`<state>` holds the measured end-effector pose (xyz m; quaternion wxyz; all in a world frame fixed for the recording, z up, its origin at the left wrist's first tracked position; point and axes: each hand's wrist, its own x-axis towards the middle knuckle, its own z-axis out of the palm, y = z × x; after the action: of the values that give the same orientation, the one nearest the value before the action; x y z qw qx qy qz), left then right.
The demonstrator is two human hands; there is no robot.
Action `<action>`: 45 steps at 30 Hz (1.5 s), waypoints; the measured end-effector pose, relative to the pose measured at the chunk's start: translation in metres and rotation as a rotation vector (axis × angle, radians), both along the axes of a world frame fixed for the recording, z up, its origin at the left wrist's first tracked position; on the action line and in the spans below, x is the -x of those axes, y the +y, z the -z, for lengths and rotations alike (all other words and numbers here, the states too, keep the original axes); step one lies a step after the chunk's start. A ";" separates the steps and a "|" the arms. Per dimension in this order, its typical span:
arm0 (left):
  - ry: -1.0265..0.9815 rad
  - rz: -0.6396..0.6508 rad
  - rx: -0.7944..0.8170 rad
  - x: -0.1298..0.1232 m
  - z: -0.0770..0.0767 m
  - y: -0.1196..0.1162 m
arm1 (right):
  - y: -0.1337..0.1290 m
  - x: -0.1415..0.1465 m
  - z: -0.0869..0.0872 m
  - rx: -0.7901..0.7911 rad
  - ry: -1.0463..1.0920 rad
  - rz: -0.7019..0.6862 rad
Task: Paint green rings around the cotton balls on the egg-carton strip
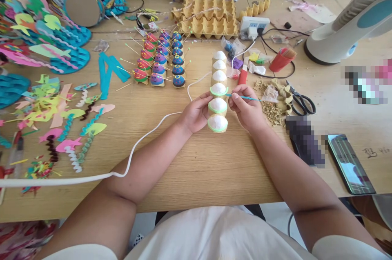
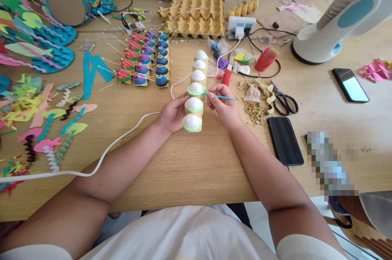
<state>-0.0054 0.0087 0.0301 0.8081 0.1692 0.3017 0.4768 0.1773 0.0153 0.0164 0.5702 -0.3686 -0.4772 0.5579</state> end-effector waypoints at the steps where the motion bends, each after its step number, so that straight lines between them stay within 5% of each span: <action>1: 0.000 -0.002 0.001 0.000 0.000 0.000 | 0.001 -0.001 0.002 0.002 -0.020 0.013; 25: 0.029 -0.054 -0.030 -0.005 0.005 0.000 | 0.001 -0.001 0.008 -0.126 -0.186 0.155; 45: 0.035 -0.020 -0.060 -0.005 0.009 0.000 | 0.001 0.001 0.008 -0.084 -0.174 0.067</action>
<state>-0.0005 0.0091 0.0209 0.7924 0.1987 0.3029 0.4908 0.1765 0.0160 0.0089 0.5598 -0.4071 -0.5355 0.4838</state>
